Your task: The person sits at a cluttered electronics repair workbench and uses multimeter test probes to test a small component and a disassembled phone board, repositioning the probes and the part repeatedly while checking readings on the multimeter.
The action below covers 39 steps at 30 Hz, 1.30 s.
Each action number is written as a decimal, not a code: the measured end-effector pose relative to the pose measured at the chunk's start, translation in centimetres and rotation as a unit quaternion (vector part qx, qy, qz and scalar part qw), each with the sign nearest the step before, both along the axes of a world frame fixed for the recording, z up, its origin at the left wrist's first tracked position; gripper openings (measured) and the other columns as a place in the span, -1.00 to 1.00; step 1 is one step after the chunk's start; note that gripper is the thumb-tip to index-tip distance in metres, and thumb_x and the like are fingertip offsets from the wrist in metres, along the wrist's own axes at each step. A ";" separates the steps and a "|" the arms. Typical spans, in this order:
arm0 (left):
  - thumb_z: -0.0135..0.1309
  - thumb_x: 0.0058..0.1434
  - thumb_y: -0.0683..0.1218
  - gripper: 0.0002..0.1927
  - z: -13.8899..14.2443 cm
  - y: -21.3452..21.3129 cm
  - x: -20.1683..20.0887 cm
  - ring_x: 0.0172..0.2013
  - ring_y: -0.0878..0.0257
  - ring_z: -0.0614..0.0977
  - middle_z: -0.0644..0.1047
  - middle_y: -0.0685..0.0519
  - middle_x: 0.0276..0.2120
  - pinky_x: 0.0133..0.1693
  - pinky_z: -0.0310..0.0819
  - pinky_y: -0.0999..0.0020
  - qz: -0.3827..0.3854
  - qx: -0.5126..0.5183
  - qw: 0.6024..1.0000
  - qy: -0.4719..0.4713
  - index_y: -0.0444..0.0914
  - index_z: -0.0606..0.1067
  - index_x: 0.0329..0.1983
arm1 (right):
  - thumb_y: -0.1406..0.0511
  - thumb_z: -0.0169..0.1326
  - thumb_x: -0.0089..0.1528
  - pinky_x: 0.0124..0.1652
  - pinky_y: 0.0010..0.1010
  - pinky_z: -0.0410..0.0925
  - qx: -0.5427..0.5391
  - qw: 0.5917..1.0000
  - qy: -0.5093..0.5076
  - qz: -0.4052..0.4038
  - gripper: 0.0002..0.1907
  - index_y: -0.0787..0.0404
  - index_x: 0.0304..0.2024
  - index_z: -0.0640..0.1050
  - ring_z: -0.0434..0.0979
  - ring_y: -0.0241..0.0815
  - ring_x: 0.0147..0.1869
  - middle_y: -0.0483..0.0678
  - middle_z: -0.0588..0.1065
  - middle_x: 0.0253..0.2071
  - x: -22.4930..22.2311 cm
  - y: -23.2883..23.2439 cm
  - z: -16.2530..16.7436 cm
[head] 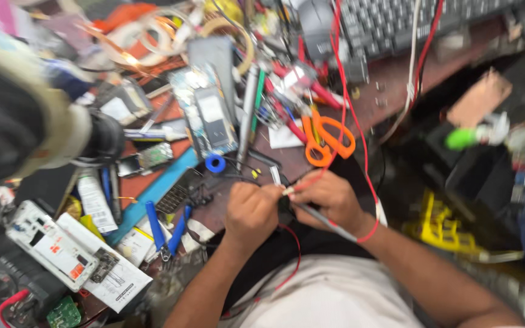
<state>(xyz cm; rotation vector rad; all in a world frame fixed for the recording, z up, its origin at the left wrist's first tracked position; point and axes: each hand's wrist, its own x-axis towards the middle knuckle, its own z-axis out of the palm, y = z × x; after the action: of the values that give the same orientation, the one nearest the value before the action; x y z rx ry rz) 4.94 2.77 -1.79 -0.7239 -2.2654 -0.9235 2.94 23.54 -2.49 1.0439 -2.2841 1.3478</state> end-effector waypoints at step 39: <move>0.20 0.12 -0.32 -0.77 -1.2 -0.2 0.9 -0.34 0.18 0.51 0.59 0.12 -0.28 -0.21 0.34 0.22 0.004 -0.025 0.999 -0.040 -0.25 0.54 -0.15 | 0.45 0.41 0.11 -0.13 -0.43 0.48 -0.070 0.993 -0.095 0.013 -0.79 0.22 -0.32 0.59 0.65 -0.16 -0.14 0.00 0.63 -0.21 0.5 0.6 -4.7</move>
<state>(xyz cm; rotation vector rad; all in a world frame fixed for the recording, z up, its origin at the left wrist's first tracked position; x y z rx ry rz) 5.89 2.53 -2.95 -0.7107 -2.3674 -0.9104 3.47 24.17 -7.16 0.9405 -2.2731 1.6560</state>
